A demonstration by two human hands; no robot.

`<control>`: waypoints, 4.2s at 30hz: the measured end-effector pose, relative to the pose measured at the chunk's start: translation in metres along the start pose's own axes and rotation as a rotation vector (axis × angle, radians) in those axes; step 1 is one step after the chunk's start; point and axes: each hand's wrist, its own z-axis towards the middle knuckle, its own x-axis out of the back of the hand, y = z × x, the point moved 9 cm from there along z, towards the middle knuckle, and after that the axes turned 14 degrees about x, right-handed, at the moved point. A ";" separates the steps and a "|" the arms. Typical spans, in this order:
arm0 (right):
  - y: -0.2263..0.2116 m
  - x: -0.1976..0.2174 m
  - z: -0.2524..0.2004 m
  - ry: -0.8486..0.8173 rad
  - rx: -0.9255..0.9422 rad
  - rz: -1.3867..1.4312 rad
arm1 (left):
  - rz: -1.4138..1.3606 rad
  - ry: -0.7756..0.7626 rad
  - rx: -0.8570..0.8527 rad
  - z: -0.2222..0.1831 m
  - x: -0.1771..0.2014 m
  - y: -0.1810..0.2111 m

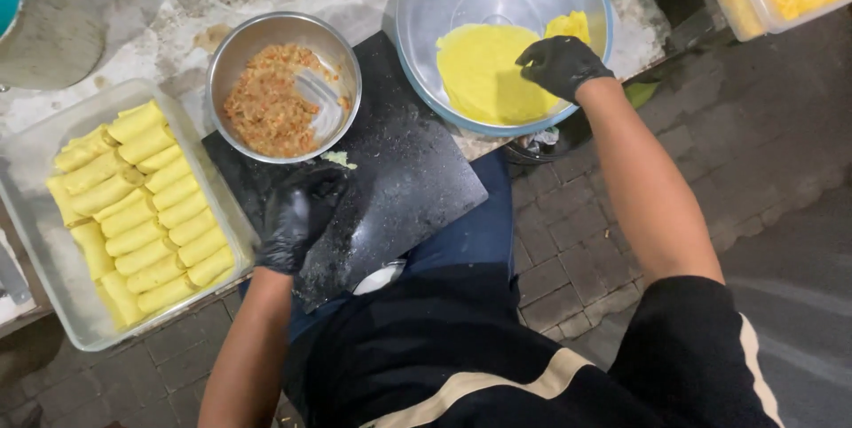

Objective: Assembling rolls by placing filling onto thin wrappers and rolling them into cylinders.

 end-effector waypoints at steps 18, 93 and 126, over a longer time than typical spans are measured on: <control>0.105 -0.017 0.068 0.012 -0.079 0.038 | -0.025 -0.360 -0.133 0.164 -0.287 -0.001; 0.119 -0.060 0.022 0.276 -0.114 0.176 | 0.423 -0.266 -0.785 0.258 -0.427 0.113; 0.081 -0.026 0.000 0.125 -0.149 0.311 | 0.053 -0.509 0.243 0.191 -0.309 0.163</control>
